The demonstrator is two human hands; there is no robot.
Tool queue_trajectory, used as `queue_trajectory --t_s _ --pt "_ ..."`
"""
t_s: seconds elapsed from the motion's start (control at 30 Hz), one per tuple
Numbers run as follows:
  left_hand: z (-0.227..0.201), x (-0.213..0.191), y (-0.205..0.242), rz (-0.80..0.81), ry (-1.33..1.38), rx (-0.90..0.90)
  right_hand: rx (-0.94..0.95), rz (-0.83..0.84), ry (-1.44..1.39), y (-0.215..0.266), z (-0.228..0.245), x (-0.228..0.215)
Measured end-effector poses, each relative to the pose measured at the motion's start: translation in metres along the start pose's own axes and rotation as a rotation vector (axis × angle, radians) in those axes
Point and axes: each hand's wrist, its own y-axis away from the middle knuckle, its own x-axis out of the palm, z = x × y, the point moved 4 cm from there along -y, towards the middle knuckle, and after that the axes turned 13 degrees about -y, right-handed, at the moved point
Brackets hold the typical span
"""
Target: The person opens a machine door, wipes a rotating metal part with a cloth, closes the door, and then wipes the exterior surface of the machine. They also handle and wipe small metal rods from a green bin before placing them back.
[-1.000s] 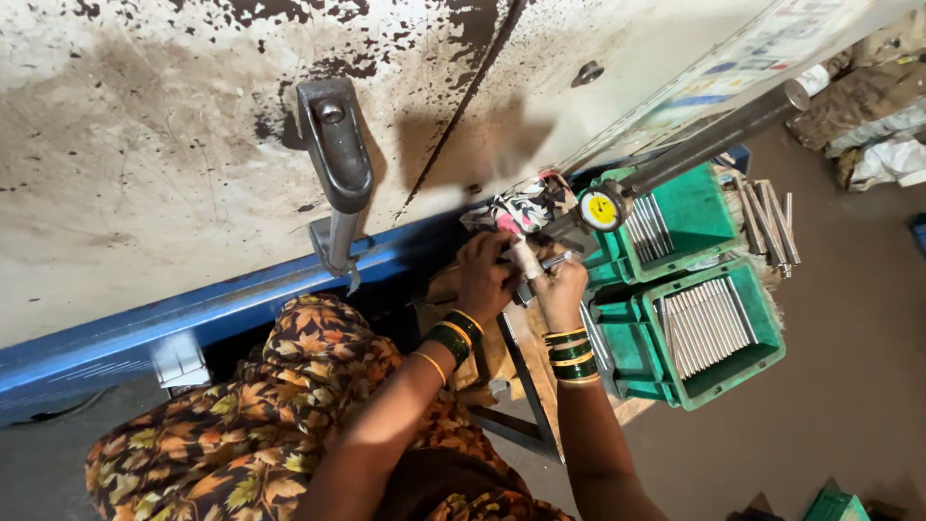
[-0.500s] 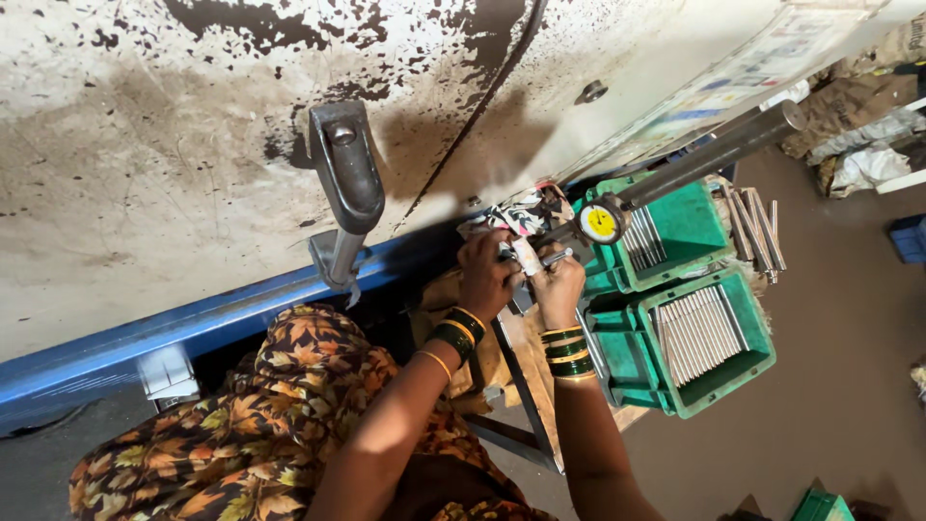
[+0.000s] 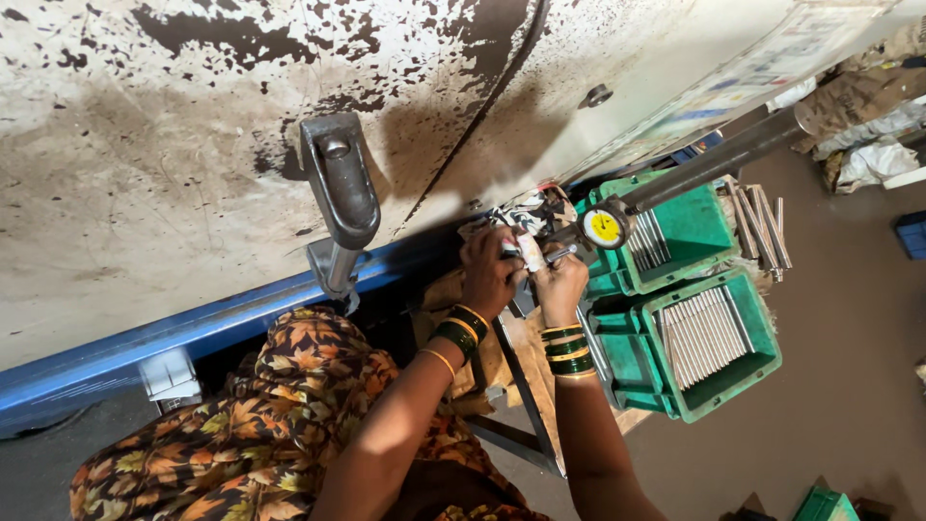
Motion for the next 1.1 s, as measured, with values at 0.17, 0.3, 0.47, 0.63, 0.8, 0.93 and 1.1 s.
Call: queue_trajectory --t_s 0.17,0.3,0.47,0.63,0.8,0.93,1.1 --pt "-0.001 -0.001 -0.004 0.003 -0.002 -0.004 -0.040 -0.019 0.037 0.003 -0.010 0.002" --pt "0.001 -0.001 -0.007 0.030 0.012 -0.024 -0.020 -0.049 0.076 0.005 -0.014 0.006" --pt "-0.001 -0.003 -0.010 0.003 0.003 0.001 0.002 -0.073 0.162 0.005 -0.009 0.006" --pt "-0.001 -0.002 -0.009 0.015 0.031 -0.007 0.065 -0.055 0.169 0.005 -0.005 0.003" --pt "-0.001 -0.003 -0.009 0.002 0.021 0.013 0.050 -0.078 0.179 0.005 0.002 0.004" --pt "0.001 -0.001 -0.009 0.008 0.011 0.026 0.113 -0.104 0.187 0.006 -0.001 0.006" --pt "0.002 0.001 -0.008 0.018 0.008 0.037 0.016 -0.112 0.224 0.006 0.000 0.008"
